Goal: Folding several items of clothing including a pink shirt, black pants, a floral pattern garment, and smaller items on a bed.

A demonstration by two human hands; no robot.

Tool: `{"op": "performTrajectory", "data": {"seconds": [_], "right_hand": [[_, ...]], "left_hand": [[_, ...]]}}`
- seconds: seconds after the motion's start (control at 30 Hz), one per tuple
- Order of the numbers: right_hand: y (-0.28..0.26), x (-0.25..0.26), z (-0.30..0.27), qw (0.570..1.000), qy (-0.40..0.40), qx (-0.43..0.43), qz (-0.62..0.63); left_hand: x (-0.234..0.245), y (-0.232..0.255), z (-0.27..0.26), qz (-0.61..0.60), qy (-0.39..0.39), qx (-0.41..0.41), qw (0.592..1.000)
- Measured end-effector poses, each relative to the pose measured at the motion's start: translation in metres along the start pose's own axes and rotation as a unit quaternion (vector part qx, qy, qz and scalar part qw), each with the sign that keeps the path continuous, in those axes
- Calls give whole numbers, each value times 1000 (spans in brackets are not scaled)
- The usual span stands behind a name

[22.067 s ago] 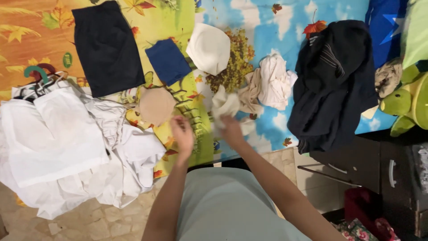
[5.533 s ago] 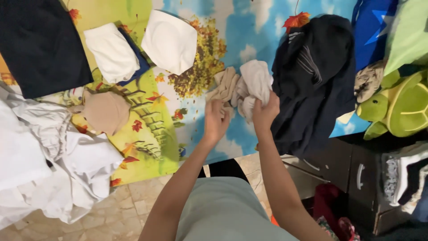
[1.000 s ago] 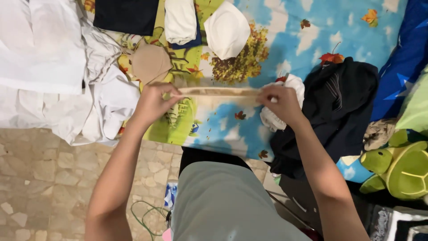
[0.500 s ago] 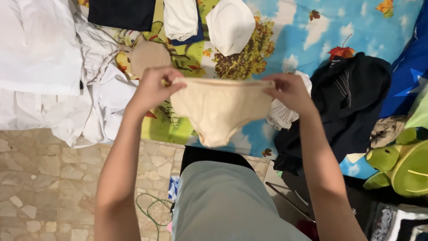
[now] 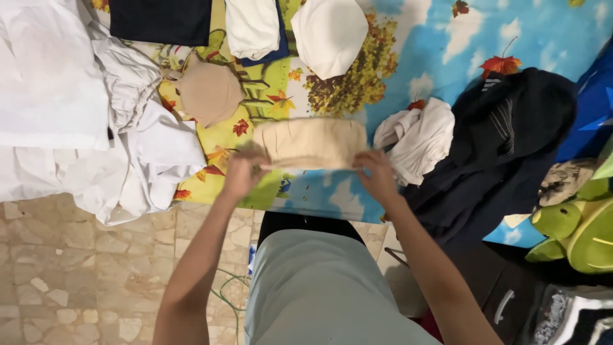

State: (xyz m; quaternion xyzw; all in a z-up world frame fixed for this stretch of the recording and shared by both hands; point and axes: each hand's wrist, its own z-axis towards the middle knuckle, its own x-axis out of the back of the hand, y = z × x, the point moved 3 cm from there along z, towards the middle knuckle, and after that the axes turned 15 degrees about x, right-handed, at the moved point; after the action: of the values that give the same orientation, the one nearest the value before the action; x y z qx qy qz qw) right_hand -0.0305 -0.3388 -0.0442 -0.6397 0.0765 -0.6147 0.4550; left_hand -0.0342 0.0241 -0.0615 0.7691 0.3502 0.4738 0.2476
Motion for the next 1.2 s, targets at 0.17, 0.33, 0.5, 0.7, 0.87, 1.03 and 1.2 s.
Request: {"op": "performTrajectory", "data": {"seconds": [0.17,0.33,0.5,0.7,0.87,1.03,1.2], "right_hand": [[-22,-53,-35,993,11,-36,-112],[63,-224,-154,520,313,-561,564],[34,-243,-91,423,381,-600,562],[-3,-135,-7,502,416,-534,538],[-30,-25,30,701,400,-379,452],[-60,10,52,862,358,-197,301],[-44,-63,-33,905,278,-256,195]], "left_hand": [[-32,13,3,147,-44,27,988],[-84,27,54,91,46,-88,991],[-122,63,96,113,-4,-48,992],[-115,63,130,-68,-136,118,981],[-31,127,101,-284,-164,94,940],[-25,106,57,-241,-15,-90,966],[-95,-4,-13,-148,13,-40,988]]}}
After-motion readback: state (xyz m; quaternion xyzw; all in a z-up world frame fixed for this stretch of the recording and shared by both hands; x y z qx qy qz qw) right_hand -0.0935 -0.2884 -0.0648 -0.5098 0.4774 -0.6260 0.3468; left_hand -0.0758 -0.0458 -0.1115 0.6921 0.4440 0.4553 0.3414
